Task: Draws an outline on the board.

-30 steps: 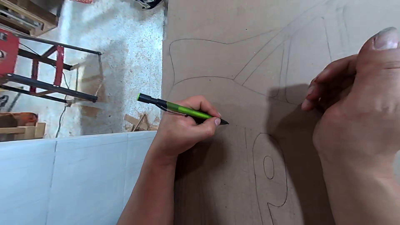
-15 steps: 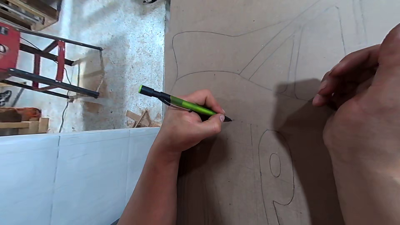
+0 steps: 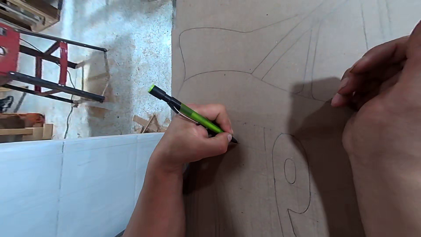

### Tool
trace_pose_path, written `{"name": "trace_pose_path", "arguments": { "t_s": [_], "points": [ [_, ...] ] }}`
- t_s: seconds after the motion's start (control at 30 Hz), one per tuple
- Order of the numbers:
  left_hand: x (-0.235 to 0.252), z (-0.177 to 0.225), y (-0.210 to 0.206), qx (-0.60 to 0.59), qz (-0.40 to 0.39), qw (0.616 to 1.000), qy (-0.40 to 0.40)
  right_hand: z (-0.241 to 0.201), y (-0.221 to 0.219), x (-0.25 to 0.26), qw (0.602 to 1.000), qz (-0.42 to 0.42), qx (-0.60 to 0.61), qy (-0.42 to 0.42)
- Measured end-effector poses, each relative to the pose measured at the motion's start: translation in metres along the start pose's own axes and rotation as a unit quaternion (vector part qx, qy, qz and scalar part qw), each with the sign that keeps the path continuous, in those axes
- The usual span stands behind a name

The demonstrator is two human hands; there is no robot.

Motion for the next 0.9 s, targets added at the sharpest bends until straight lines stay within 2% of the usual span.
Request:
{"name": "trace_pose_path", "arguments": {
  "t_s": [0.33,0.73,0.9],
  "points": [
    [-0.0008,0.0003,-0.0016,0.009,0.009,1.000,0.027,0.0009,0.0004,-0.0002,1.000,0.000,-0.002,-0.004],
    [-0.0010,-0.0011,0.0008,0.017,0.036,0.999,0.018,0.0007,0.0007,-0.0003,1.000,-0.002,-0.002,-0.002],
    [-0.0005,-0.0004,-0.0016,-0.001,0.013,1.000,0.002,0.0001,0.0004,-0.0002,1.000,0.000,-0.004,0.000]
  ]
}}
Point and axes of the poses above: each hand's wrist, its own x-axis towards the middle knuckle, its own y-axis out of the back of the hand, z = x × y, the point moved 6 cm from there along x, towards the middle knuckle, and after that the axes turned 11 degrees about -z, right-handed, at the moved point
